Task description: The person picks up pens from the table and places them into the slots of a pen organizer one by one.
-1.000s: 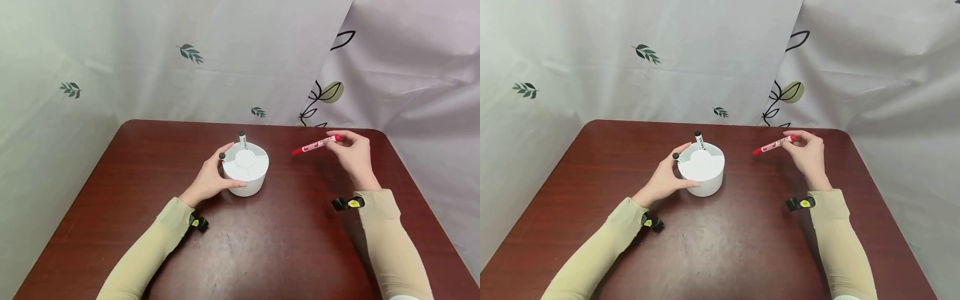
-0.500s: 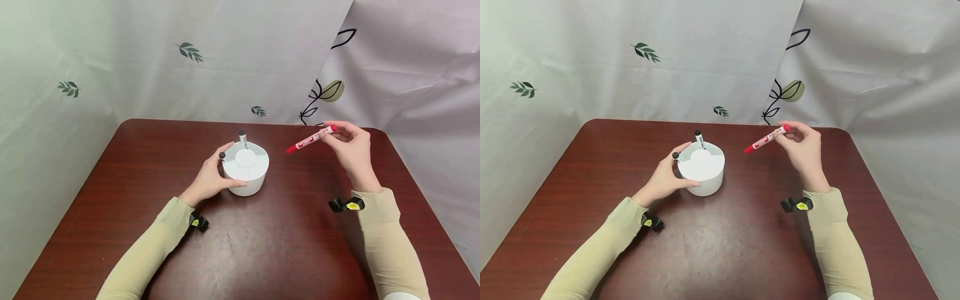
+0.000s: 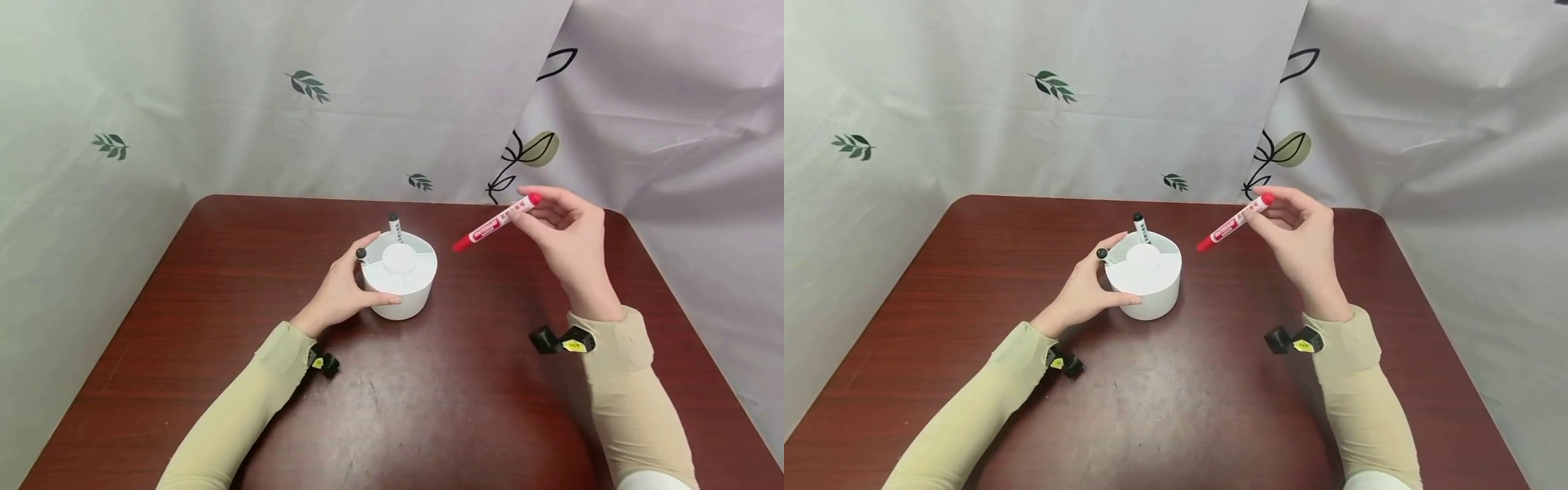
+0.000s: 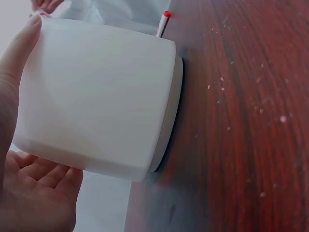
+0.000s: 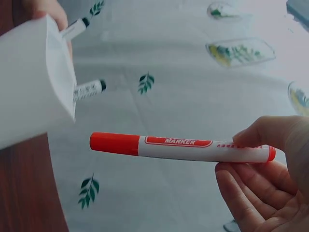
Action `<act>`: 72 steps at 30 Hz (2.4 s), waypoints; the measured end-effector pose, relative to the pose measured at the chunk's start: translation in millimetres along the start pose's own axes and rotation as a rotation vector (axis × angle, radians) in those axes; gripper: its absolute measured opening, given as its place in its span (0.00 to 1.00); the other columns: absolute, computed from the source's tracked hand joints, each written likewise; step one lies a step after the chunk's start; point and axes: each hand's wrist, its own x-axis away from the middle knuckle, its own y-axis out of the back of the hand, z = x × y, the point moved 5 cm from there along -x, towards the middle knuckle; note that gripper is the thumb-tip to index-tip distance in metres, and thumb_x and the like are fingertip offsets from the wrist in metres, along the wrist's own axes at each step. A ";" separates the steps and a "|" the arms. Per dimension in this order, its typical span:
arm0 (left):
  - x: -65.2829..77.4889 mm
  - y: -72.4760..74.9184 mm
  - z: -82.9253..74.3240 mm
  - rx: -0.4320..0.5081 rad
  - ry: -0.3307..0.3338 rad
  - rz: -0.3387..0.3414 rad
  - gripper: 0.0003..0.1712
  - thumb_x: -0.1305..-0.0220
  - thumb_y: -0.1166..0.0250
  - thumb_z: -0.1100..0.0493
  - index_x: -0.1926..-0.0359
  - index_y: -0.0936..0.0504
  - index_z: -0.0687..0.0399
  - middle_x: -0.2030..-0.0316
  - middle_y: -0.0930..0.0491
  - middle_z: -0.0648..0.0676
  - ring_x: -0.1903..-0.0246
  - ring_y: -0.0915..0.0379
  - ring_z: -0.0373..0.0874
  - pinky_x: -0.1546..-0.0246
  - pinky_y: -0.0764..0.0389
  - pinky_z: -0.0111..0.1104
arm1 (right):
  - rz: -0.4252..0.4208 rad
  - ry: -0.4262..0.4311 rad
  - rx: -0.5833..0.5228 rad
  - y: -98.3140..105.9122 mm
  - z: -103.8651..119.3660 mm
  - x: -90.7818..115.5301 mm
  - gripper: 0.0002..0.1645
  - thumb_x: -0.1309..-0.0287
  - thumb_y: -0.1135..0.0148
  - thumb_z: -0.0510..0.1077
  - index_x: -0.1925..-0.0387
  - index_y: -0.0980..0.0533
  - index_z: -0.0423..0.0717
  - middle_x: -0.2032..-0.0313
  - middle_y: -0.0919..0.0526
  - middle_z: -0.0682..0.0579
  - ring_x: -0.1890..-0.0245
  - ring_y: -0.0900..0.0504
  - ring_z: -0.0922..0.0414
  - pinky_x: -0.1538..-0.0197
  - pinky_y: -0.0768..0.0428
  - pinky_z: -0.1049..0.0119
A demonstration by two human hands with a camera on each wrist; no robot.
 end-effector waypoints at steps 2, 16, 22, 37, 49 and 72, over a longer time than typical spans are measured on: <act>0.2 -0.2 -1.1 -0.001 -0.001 0.000 0.65 0.61 0.12 0.48 0.23 0.39 0.44 0.36 0.28 0.47 0.38 0.32 0.42 0.38 0.32 0.46 | 0.015 0.013 -0.021 -4.8 5.7 1.8 0.21 0.49 0.25 0.27 0.51 0.15 0.33 0.63 0.12 0.46 0.64 0.15 0.54 0.56 0.17 0.70; -0.5 -0.2 1.5 -0.016 -0.003 -0.002 0.65 0.60 0.12 0.48 0.23 0.38 0.44 0.36 0.27 0.46 0.39 0.32 0.41 0.38 0.32 0.47 | 0.150 0.074 -0.005 -40.4 25.8 15.9 0.21 0.49 0.26 0.27 0.50 0.15 0.36 0.60 0.13 0.42 0.63 0.13 0.52 0.55 0.16 0.65; -0.8 0.3 0.2 -0.015 -0.005 -0.005 0.65 0.61 0.12 0.49 0.23 0.38 0.42 0.36 0.27 0.46 0.39 0.31 0.41 0.38 0.31 0.46 | 0.213 0.063 0.043 -55.0 18.1 20.9 0.20 0.47 0.26 0.29 0.50 0.16 0.37 0.61 0.14 0.42 0.65 0.13 0.50 0.55 0.16 0.64; 0.2 -0.2 -0.8 -0.011 -0.001 0.007 0.64 0.59 0.13 0.48 0.23 0.39 0.37 0.35 0.28 0.47 0.39 0.32 0.42 0.38 0.30 0.46 | 0.318 -0.025 0.206 -81.1 -16.7 29.4 0.20 0.44 0.27 0.31 0.49 0.17 0.38 0.60 0.14 0.45 0.63 0.14 0.50 0.56 0.16 0.65; -0.9 -0.3 1.5 -0.012 -0.013 0.002 0.63 0.60 0.12 0.48 0.23 0.38 0.37 0.36 0.27 0.46 0.40 0.31 0.41 0.39 0.30 0.46 | 0.334 -0.068 0.290 -84.2 -58.1 30.2 0.20 0.44 0.24 0.37 0.49 0.16 0.45 0.61 0.14 0.49 0.64 0.15 0.53 0.59 0.15 0.64; 5.1 10.7 -2.7 0.027 -0.078 0.001 0.70 0.65 0.10 0.54 0.22 0.42 0.42 0.33 0.33 0.49 0.34 0.36 0.43 0.35 0.32 0.42 | 0.351 -0.146 0.257 -69.7 -60.3 36.2 0.25 0.38 0.27 0.41 0.40 0.21 0.45 0.45 0.17 0.46 0.50 0.15 0.49 0.45 0.19 0.58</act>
